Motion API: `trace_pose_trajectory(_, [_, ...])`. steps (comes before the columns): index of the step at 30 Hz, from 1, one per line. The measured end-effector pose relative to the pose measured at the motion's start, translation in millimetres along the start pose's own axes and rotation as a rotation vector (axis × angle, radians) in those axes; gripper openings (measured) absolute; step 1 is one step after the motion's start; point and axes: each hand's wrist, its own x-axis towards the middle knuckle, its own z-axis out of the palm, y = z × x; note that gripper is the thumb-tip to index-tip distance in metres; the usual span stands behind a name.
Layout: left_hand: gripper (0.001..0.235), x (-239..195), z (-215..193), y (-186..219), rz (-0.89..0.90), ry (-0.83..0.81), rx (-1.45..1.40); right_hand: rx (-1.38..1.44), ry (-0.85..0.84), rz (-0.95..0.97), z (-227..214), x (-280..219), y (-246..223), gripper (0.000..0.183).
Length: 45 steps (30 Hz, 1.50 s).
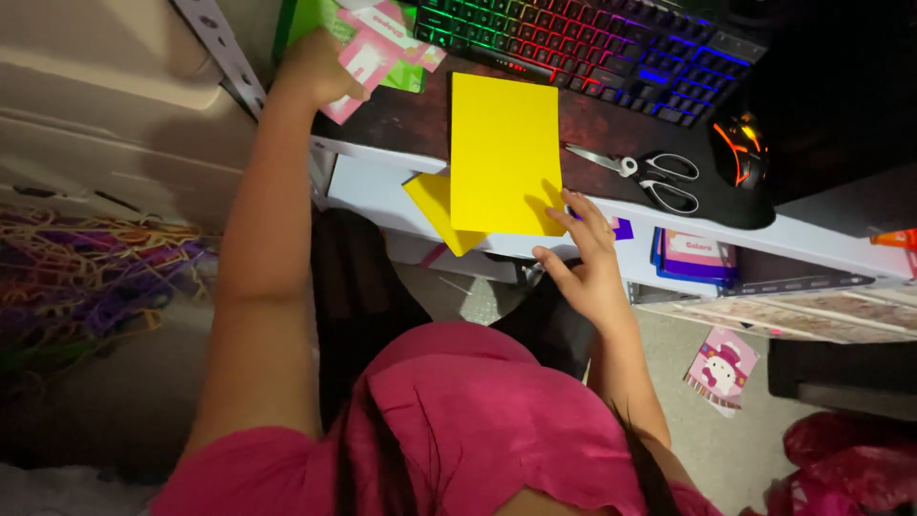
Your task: The person peels adhesive labels and sticks them onto the front of small colored paper cards. They handle yellow and purple cards, applying labels such as 'Vegetables', 'Animals', and 'Fruits' one at a time.
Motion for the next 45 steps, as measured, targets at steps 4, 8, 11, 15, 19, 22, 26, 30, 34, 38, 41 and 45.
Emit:
trace_pose_trajectory(4, [0.060,30.9,7.0,5.3,0.031,0.074,0.238,0.011,0.052,-0.004,-3.8,-4.6,10.7,0.043])
trace_pose_trajectory(8, [0.064,54.7,33.0,25.5,0.438,0.344,0.134,0.057,0.076,0.064,-3.0,-9.4,11.0,0.038])
trace_pose_trajectory(11, [0.090,64.7,46.9,47.4,0.421,0.347,0.202,0.069,0.090,0.062,-2.0,-9.2,13.0,0.037])
trace_pose_trajectory(15, [0.087,81.0,59.2,40.1,0.400,0.467,0.354,0.071,0.088,0.065,-5.1,-9.1,13.7,0.036])
trace_pose_trajectory(19, [0.061,66.7,43.3,23.8,0.512,0.504,0.434,0.070,0.081,0.054,-9.3,-4.3,15.1,0.036])
trace_pose_trajectory(22, [0.065,54.2,28.2,15.3,0.431,0.282,0.442,0.074,0.101,0.047,-9.7,0.8,15.0,0.033])
trace_pose_trajectory(26, [0.057,50.0,24.5,-5.2,0.358,0.063,0.107,0.082,0.100,0.044,-8.1,6.1,10.9,0.030])
trace_pose_trajectory(30, [0.060,13.5,-2.3,-6.9,0.379,0.192,-0.152,0.076,0.105,0.015,-5.2,7.7,15.8,0.029])
trace_pose_trajectory(34, [0.061,5.5,-3.7,-6.1,0.355,0.169,-0.087,0.083,0.102,0.012,-10.1,11.7,9.0,0.028])
trace_pose_trajectory(38, [0.074,-9.0,11.7,23.0,0.444,0.227,0.238,0.083,0.120,0.014,-11.4,12.8,5.9,0.028])
trace_pose_trajectory(41, [0.087,5.8,39.5,22.0,0.427,0.200,0.352,0.091,0.130,-0.025,-11.4,16.4,4.8,0.026])
trace_pose_trajectory(45, [0.067,16.2,51.0,16.4,0.515,0.238,0.374,0.087,0.091,-0.126,-9.1,36.1,0.5,0.023])
